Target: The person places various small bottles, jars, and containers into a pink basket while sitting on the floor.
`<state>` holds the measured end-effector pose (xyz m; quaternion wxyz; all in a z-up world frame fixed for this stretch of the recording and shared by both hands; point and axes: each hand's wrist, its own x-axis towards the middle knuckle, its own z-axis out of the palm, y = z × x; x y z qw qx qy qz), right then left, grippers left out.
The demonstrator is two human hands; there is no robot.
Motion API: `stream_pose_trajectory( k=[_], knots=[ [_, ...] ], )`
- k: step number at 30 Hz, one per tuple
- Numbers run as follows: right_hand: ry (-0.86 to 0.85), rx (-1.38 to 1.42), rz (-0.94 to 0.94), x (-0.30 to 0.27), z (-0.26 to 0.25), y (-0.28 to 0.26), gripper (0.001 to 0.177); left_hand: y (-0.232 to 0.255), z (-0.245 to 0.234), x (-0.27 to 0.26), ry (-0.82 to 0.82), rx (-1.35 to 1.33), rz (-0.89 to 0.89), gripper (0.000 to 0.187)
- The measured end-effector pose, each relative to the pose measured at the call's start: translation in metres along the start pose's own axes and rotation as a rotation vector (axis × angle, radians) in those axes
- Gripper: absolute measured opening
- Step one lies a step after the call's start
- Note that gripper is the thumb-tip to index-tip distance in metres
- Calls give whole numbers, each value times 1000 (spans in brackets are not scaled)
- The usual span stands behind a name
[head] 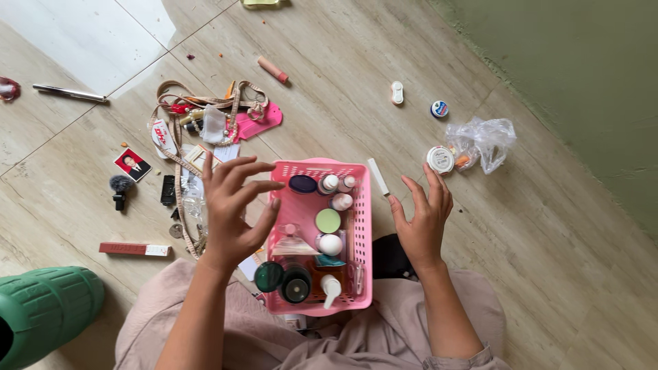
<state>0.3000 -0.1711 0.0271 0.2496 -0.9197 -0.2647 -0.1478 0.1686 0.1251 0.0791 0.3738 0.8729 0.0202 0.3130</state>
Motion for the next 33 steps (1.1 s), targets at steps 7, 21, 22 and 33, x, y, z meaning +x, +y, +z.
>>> stream_pose_trajectory(
  k=[7, 21, 22, 33],
  knots=[
    [58, 47, 22, 8, -20, 50, 42, 74, 31, 26, -150, 151, 151, 11],
    [147, 303, 126, 3, 2, 149, 39, 157, 211, 72, -749, 552, 252, 17],
    [127, 325, 144, 3, 4, 155, 42, 155, 228, 72, -782, 598, 284, 19],
    [113, 450, 149, 17, 32, 201, 54, 80, 388, 54, -589, 448, -147, 45]
  ],
)
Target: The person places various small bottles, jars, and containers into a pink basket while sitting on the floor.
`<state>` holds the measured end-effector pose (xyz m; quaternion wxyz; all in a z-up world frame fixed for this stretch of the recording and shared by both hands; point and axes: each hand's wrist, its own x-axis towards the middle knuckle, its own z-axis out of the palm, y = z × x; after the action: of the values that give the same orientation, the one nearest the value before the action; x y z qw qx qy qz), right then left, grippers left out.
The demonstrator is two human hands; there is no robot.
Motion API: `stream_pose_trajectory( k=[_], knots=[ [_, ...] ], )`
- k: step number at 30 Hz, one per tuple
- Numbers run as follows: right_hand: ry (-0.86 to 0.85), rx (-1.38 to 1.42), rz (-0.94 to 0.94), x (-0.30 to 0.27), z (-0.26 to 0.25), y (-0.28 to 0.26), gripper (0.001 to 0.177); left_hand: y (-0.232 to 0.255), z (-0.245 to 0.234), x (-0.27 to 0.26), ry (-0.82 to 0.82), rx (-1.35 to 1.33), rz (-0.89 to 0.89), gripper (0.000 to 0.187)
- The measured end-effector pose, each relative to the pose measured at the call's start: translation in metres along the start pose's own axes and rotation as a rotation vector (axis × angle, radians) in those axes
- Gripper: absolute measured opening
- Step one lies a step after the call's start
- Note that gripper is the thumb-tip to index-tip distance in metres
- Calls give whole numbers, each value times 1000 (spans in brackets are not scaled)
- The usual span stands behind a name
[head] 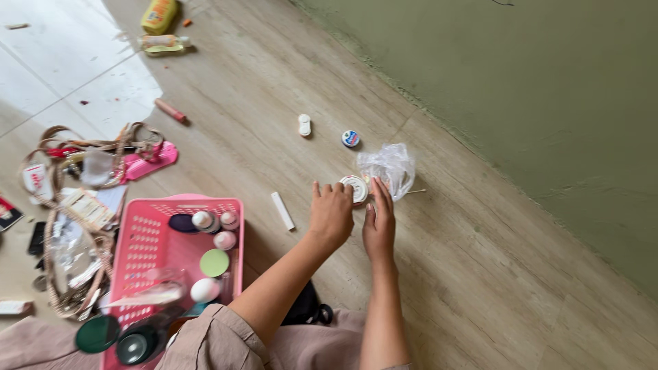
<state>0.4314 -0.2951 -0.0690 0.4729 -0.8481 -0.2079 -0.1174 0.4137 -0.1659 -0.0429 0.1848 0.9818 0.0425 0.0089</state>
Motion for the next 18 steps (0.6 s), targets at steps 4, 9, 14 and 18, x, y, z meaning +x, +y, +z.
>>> stream_pose_trajectory(
  k=[4, 9, 14, 18],
  knots=[
    [-20, 152, 88, 1, 2, 6, 66, -10, 29, 23, 111, -124, -76, 69],
    [15, 132, 85, 5, -1, 2, 62, -29, 49, 54, 119, -194, -108, 67],
    [-28, 127, 164, 2, 2, -5, 60, -56, 86, 85, 160, -268, -66, 66],
    [-40, 100, 142, 2, 3, -3, 58, -67, 105, 117, 169, -144, 82, 80]
  ],
)
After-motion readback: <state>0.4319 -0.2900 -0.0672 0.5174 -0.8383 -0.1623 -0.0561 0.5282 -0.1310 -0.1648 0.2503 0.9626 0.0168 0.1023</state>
